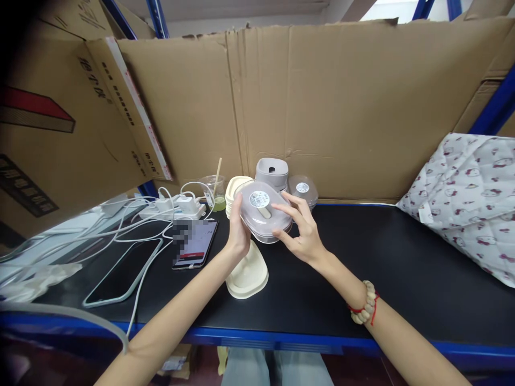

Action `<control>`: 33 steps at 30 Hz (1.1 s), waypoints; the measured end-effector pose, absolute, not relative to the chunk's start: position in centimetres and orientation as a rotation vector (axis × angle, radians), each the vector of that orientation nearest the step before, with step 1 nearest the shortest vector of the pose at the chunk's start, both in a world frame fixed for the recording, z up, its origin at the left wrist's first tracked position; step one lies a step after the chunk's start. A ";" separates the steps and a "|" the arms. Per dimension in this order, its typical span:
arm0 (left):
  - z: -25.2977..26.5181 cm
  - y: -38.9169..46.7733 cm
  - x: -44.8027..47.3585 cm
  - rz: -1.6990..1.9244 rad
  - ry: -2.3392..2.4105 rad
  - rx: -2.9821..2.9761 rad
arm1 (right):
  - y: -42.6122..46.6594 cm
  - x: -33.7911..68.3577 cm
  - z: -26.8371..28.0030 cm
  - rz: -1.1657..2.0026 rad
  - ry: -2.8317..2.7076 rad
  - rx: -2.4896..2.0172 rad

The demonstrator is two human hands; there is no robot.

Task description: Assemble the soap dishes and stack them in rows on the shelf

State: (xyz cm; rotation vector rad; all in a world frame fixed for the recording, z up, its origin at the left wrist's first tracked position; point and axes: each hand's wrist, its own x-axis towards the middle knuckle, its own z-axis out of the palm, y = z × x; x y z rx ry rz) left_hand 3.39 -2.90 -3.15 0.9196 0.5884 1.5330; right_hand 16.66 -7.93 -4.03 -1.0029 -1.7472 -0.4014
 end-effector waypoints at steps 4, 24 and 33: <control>-3.1 -3.0 3.2 1.550 0.531 0.912 | -7.9 16.6 -4.1 -0.418 -1.762 -0.922; -3.9 -3.9 3.8 1.508 0.589 1.087 | -7.5 16.0 -3.6 0.642 -1.308 -1.064; -5.0 -3.9 4.9 1.305 0.621 0.836 | -7.0 16.2 -4.4 0.521 -1.175 -1.066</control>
